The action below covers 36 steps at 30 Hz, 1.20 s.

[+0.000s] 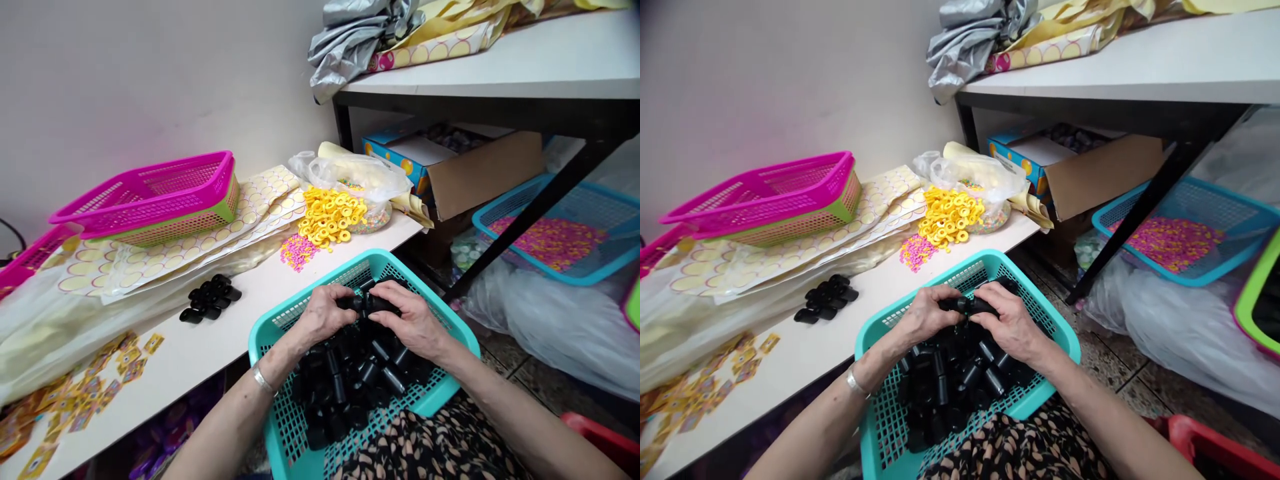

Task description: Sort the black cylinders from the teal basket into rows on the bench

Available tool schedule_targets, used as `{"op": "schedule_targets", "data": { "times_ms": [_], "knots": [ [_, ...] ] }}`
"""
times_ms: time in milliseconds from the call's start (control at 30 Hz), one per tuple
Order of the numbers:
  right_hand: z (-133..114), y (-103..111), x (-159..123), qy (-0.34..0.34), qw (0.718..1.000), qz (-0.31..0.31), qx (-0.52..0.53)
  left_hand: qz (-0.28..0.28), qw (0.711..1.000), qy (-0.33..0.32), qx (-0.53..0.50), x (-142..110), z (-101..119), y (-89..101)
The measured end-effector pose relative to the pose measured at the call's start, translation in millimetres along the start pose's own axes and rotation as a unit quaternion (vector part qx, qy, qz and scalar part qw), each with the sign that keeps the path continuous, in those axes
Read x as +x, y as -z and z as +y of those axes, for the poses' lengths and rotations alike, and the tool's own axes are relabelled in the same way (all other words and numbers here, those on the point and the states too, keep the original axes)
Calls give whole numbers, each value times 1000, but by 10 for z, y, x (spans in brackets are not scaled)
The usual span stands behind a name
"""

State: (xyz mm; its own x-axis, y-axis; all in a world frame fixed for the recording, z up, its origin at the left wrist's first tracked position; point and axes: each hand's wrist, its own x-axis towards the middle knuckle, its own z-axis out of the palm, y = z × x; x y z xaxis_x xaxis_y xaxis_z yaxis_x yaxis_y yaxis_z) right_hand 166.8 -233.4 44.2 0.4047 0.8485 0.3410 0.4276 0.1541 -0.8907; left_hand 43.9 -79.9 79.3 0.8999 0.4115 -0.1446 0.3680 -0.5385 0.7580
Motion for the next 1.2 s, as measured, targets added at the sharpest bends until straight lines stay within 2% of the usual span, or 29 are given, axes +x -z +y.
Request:
{"op": "schedule_targets", "data": {
  "times_ms": [267, 400, 500, 600, 700, 767, 867, 1067, 1133, 1200],
  "knots": [
    [10, -17, -5, 38, 996, -39, -72, -15, 998, -16, 67, -23, 104, -5],
    [-12, -19, -25, 95, 978, -59, -176, -2, 999, 15, 37, -27, 121, -16],
    [-37, -78, -43, 105, 964, -85, -228, -4, 1000, 26, 7, -50, 152, -40],
    [-54, -136, -41, 65, 980, -69, -178, -24, 999, 5, -29, -84, 182, -39],
    [-56, -140, -14, -38, 998, -22, -44, -9, 991, 6, -132, -107, 176, 3],
    [-53, -125, 5, -100, 993, -4, 57, 31, 985, -10, -172, -111, 154, 26],
    [-60, -126, 1, -135, 979, 6, 155, 47, 981, -45, -182, -118, 130, -1],
    [-128, -281, -138, -186, 973, -2, 137, 42, 976, -63, -205, -274, 194, -103],
    [-160, -352, -145, -172, 980, -37, 88, 47, 972, -79, -215, -360, 213, -56],
    [-188, -404, -100, -134, 985, -105, 11, 84, 967, -68, -230, -463, 182, 45]
  ]
}}
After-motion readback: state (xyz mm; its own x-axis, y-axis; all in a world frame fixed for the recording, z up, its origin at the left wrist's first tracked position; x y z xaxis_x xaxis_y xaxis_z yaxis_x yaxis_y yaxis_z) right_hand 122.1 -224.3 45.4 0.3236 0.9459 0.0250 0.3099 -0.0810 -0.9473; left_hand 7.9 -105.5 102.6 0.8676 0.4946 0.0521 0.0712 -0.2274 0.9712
